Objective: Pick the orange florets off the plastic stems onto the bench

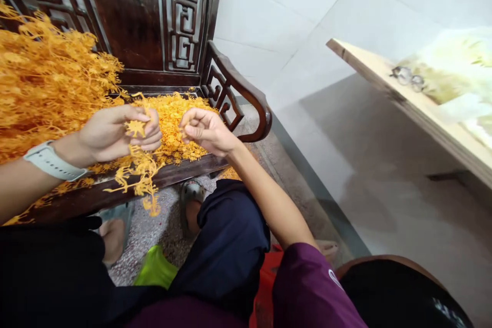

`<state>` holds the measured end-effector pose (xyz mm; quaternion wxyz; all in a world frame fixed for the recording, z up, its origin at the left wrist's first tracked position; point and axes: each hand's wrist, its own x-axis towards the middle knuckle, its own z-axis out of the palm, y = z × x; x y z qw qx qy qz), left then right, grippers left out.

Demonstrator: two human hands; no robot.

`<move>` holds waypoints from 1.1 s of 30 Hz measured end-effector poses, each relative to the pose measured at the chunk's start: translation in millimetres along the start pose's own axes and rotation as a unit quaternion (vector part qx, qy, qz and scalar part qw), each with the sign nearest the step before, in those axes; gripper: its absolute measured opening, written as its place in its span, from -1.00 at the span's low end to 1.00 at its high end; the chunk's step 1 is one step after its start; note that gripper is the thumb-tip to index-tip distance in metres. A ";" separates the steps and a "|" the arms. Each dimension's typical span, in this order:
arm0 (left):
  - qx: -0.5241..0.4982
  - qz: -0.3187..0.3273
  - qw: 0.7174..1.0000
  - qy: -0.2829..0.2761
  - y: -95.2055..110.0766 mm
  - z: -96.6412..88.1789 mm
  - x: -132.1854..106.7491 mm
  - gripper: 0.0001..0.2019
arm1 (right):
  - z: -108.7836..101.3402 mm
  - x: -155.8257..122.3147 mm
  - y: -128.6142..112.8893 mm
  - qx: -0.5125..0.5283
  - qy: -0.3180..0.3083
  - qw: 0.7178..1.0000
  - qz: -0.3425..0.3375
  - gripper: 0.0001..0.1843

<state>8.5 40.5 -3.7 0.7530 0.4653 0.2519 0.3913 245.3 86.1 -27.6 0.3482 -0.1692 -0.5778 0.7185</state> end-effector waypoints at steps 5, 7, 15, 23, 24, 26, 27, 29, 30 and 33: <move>-0.043 0.020 0.985 0.166 -3.9 -25.0 3.1 -0.82 | -14.4 -1.8 6.4 -0.087 0.139 0.984 0.073 -0.59; -0.046 -0.007 0.980 0.194 -2.5 -39.7 4.2 -0.81 | -17.7 -0.3 17.0 -0.129 0.135 0.978 0.092 -0.62; -0.010 -0.072 0.968 0.242 5.1 -79.1 5.9 -0.80 | -22.8 16.4 64.8 -0.344 0.003 0.935 0.083 -0.57; 0.013 -0.044 0.965 0.258 11.6 -67.6 -4.0 -0.71 | 2.3 4.3 82.3 -0.315 -0.296 0.874 0.224 -0.75; 0.015 -0.041 0.965 0.260 12.4 -65.9 -5.2 -0.71 | 7.0 2.3 88.1 -0.303 -0.333 0.857 0.250 -0.74; 0.020 -0.038 0.964 0.264 13.2 -63.3 -7.0 -0.72 | 14.1 -0.2 101.4 -0.308 -0.369 0.832 0.278 -0.75; 0.023 -0.037 0.963 0.264 13.4 -62.5 -7.7 -0.72 | 15.9 -0.6 107.6 -0.315 -0.371 0.826 0.283 -0.75; 0.028 -0.038 0.964 0.261 13.5 -61.8 -8.6 -0.73 | 15.3 0.5 116.8 -0.327 -0.351 0.831 0.282 -0.73; 0.031 -0.039 0.965 0.259 13.5 -61.7 -8.9 -0.72 | 13.1 2.0 119.0 -0.330 -0.335 0.840 0.270 -0.72; 0.041 -0.034 0.961 0.273 12.9 -62.3 -8.9 -0.70 | 3.0 8.3 117.6 -0.340 -0.284 0.874 0.200 -0.71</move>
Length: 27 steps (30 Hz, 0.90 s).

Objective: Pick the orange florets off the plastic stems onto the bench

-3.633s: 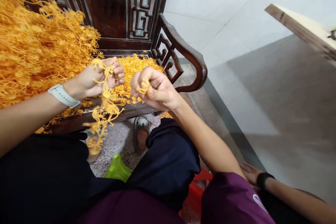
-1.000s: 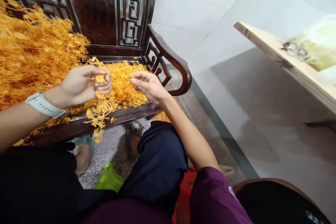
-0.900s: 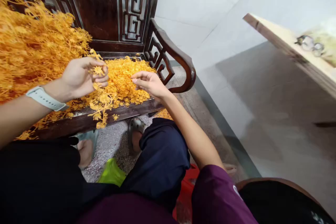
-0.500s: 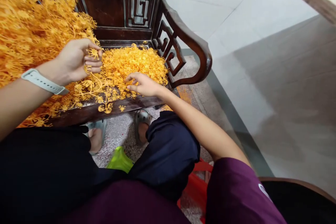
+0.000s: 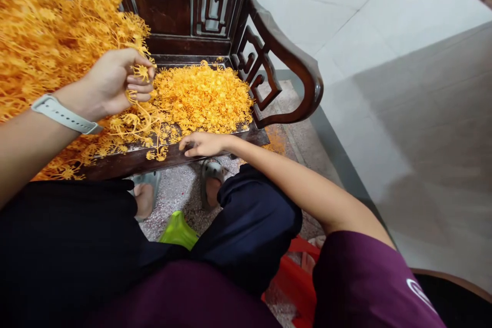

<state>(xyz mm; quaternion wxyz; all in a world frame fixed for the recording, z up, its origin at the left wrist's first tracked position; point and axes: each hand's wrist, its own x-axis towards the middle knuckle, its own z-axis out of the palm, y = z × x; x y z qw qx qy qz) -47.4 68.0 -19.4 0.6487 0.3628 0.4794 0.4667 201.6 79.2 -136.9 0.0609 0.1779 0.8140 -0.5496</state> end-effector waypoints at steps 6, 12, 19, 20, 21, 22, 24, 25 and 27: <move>0.013 0.005 1.000 0.016 -2.6 1.3 -0.5 -0.71 | -10.8 -2.5 4.1 0.008 0.046 0.999 0.007 -0.70; 0.020 0.001 0.999 0.038 -8.2 16.3 -4.1 -0.80 | -5.1 -1.0 10.2 -0.035 0.039 0.998 0.044 -0.77; 0.050 0.002 0.999 0.010 -21.9 26.5 -5.3 -0.81 | -22.8 -11.6 1.9 0.015 0.110 0.993 0.041 -0.78; 0.055 -0.003 0.998 -0.005 -23.9 26.4 -5.9 -0.82 | -26.3 -15.2 -2.5 0.027 0.128 0.991 0.030 -0.79; 0.056 -0.006 0.998 -0.022 -25.8 26.4 -6.7 -0.82 | -30.0 -19.4 -8.0 0.037 0.151 0.988 0.016 -0.78; 0.054 -0.009 0.998 -0.038 -27.6 26.4 -7.4 -0.83 | -33.7 -23.9 -14.3 0.049 0.179 0.983 -0.002 -0.75; 0.044 -0.011 0.997 -0.063 -30.8 27.3 -8.6 -0.84 | -39.6 -32.9 -28.7 0.084 0.240 0.966 -0.042 -0.64; 0.041 -0.012 0.997 -0.071 -32.1 28.3 -9.2 -0.84 | -41.4 -36.7 -36.1 0.102 0.272 0.955 -0.060 -0.58; 0.036 -0.017 0.996 -0.078 -33.9 32.0 -10.6 -0.81 | -41.7 -41.8 -49.7 0.107 0.328 0.935 -0.081 -0.52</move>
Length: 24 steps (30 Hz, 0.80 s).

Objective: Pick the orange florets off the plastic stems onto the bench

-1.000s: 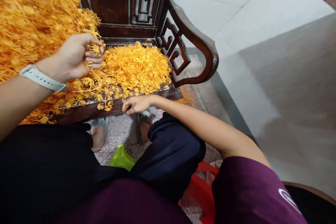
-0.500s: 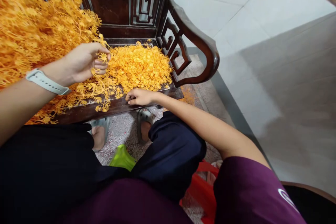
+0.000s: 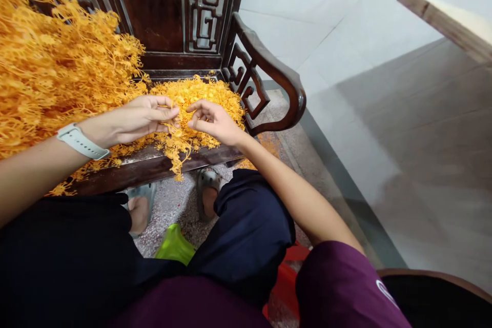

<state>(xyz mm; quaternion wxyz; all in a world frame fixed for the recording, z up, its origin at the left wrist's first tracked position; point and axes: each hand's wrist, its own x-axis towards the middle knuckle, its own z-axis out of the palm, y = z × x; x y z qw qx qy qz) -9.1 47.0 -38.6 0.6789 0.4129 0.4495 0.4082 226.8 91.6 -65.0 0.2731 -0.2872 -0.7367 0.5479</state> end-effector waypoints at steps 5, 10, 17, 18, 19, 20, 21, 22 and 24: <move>-0.011 -0.013 1.000 -0.020 4.5 15.2 -4.9 -0.74 | 9.5 -2.7 -13.7 -0.022 0.023 0.998 -0.060 -0.60; 0.009 0.014 1.000 0.003 12.3 22.3 -11.3 -0.64 | 1.6 -1.7 -14.4 0.064 0.029 0.997 -0.039 -0.60; 0.081 0.092 0.992 -0.003 10.5 32.9 -13.5 -0.63 | 0.7 -5.7 -28.9 0.192 0.028 0.981 0.027 -0.49; 0.063 0.096 0.993 -0.005 9.6 36.5 -13.3 -0.63 | 3.2 -6.0 -32.5 0.216 0.020 0.976 0.037 -0.50; 0.042 0.100 0.994 -0.006 8.5 40.1 -12.9 -0.63 | 5.9 -6.0 -36.1 0.236 0.014 0.971 0.044 -0.50; 0.024 0.106 0.994 -0.006 7.3 43.5 -12.3 -0.63 | 8.5 -5.8 -39.5 0.247 0.013 0.968 0.046 -0.50; 0.011 0.114 0.993 -0.004 6.2 46.4 -11.5 -0.62 | 11.1 -5.3 -42.4 0.248 0.020 0.967 0.043 -0.50; 0.006 0.123 0.992 0.001 5.1 48.4 -10.5 -0.61 | 13.3 -4.7 -44.9 0.241 0.033 0.969 0.036 -0.50; 0.017 0.146 0.989 0.015 3.7 49.8 -8.6 -0.56 | 16.2 -3.5 -47.9 0.213 0.065 0.975 0.018 -0.52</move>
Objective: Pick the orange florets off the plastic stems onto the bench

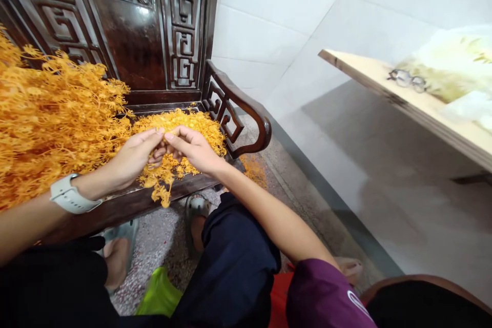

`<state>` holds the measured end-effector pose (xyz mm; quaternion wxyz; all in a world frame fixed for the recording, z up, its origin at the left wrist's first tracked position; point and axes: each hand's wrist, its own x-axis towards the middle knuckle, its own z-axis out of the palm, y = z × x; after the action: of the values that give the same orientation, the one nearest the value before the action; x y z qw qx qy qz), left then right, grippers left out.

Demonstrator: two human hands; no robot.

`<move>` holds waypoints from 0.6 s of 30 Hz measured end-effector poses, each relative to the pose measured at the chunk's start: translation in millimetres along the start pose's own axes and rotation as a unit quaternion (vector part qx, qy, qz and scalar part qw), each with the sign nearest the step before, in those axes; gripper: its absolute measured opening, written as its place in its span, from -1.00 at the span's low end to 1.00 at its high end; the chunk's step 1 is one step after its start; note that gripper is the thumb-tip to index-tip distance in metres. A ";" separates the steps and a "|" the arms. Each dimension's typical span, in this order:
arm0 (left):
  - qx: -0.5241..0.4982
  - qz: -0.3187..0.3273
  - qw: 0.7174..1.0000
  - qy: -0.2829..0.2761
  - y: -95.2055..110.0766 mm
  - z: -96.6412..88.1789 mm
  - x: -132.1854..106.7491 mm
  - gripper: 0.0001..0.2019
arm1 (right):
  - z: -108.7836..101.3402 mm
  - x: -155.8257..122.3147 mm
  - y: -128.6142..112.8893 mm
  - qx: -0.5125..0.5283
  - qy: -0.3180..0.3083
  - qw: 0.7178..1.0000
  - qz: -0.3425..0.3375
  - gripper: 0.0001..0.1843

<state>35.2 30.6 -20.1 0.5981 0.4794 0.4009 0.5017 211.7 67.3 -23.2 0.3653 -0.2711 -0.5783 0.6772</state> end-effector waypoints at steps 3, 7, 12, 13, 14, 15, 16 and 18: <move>0.004 0.020 1.000 -0.011 1.0 -1.9 0.9 -0.53 | 0.5 0.5 -0.9 0.008 -0.002 1.000 0.002 -0.53; -0.062 -0.018 0.995 -0.074 9.0 -3.3 -2.9 -0.53 | -2.7 -1.0 -0.5 0.103 -0.053 0.993 0.039 -0.51; -0.125 -0.027 0.987 -0.097 22.0 -6.2 -5.7 -0.63 | -1.6 -6.3 -6.6 0.130 -0.087 0.987 0.027 -0.41; -0.131 -0.016 0.987 -0.092 24.3 -7.8 -5.2 -0.65 | -1.3 -7.5 -9.6 0.124 -0.089 0.988 0.024 -0.38; -0.133 -0.006 0.987 -0.085 26.2 -9.5 -4.4 -0.65 | -1.5 -8.3 -12.6 0.115 -0.088 0.989 0.024 -0.36; -0.130 -0.001 0.989 -0.076 27.5 -11.2 -3.5 -0.65 | -2.5 -8.5 -15.2 0.103 -0.081 0.991 0.024 -0.36; -0.123 -0.001 0.990 -0.067 28.3 -12.7 -2.6 -0.65 | -4.4 -8.0 -16.9 0.087 -0.069 0.994 0.024 -0.38; -0.109 -0.010 0.993 -0.039 27.9 -14.9 -1.2 -0.65 | -11.9 -4.3 -16.2 0.038 -0.021 0.999 0.012 -0.44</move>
<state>14.6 33.0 3.8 0.6670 0.4268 0.3252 0.5169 226.5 71.8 -9.7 0.3551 -0.2496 -0.5563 0.7086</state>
